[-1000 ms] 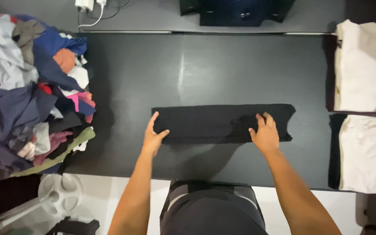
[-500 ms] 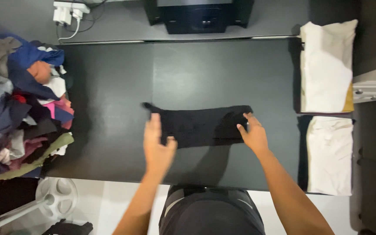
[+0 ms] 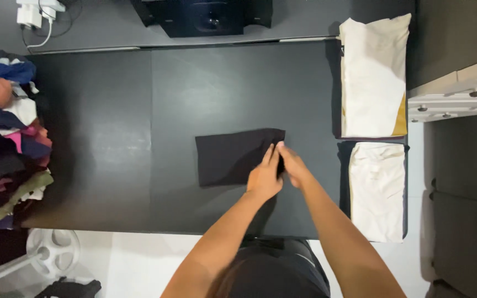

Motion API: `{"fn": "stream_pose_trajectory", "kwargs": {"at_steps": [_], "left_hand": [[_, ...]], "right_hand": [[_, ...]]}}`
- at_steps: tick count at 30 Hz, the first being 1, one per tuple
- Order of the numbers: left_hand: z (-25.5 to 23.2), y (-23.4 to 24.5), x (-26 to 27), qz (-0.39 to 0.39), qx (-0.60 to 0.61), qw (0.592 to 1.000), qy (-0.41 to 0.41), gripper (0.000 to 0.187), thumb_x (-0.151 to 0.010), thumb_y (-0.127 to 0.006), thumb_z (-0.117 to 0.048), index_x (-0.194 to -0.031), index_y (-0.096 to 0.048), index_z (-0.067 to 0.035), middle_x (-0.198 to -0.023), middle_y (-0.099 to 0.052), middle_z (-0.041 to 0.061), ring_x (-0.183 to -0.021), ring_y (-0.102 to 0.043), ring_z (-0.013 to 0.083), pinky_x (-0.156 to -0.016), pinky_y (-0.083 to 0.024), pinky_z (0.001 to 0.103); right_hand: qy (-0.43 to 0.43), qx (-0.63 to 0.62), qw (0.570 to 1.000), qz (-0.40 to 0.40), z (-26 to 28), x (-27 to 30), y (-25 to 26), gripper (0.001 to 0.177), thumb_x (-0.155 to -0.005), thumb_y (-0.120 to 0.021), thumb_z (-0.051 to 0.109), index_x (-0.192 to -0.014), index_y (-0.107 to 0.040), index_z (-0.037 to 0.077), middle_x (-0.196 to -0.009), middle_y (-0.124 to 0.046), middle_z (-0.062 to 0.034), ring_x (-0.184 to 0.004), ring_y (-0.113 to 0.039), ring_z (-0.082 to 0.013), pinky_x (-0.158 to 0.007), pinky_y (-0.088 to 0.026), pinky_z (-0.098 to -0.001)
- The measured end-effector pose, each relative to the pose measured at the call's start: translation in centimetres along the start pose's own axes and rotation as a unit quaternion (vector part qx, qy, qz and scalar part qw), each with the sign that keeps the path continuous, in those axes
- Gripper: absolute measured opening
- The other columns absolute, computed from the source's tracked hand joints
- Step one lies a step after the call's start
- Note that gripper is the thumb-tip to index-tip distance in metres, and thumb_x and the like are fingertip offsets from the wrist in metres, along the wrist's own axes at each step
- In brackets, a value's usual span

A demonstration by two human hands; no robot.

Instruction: Folding various t-shirts on a desk and stacking them neatly.

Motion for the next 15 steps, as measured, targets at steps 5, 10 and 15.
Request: {"fn": "stream_pose_trajectory", "kwargs": {"at_steps": [5, 10, 15], "left_hand": [[9.2, 0.0, 1.4, -0.199, -0.006, 0.979, -0.046, 0.053, -0.094, -0.072, -0.021, -0.144, -0.058, -0.017, -0.147, -0.056, 0.006, -0.128, -0.066, 0.0341, -0.108, -0.055, 0.041], [13.5, 7.0, 2.0, -0.196, -0.187, 0.961, 0.048, 0.064, -0.089, -0.073, -0.030, -0.146, -0.050, -0.011, -0.152, -0.044, 0.016, -0.140, -0.043, 0.0396, -0.114, -0.036, 0.053], [23.2, 7.0, 3.0, -0.264, -0.124, 0.950, 0.107, 0.065, -0.099, -0.066, -0.023, -0.156, -0.040, -0.006, -0.161, -0.035, 0.024, -0.142, -0.038, 0.0449, -0.111, -0.038, 0.048]], "right_hand": [[0.066, 0.165, 0.983, -0.038, 1.9, 0.9, -0.5, 0.062, -0.092, -0.067, 0.039, -0.139, -0.053, 0.000, -0.135, -0.064, -0.0154, -0.129, -0.059, -0.0283, -0.107, -0.046, -0.0413], [0.111, 0.285, 0.948, -0.090, 0.4, -1.1, 0.5, 0.072, -0.084, -0.079, 0.017, -0.143, -0.042, -0.004, -0.140, -0.057, -0.0214, -0.130, -0.056, -0.0343, -0.106, -0.045, -0.0413], [0.134, 0.282, 0.943, -0.115, 1.7, 0.6, -0.2, 0.067, -0.081, -0.079, 0.016, -0.139, -0.051, -0.003, -0.134, -0.066, -0.0206, -0.126, -0.063, -0.0342, -0.106, -0.048, -0.0407]]}}
Point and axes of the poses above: each hand's wrist, its own x-axis away from the middle knuckle, its own y-axis out of the back of the hand, z = x × y, the point moved 9 cm from there along -x, towards the middle knuckle
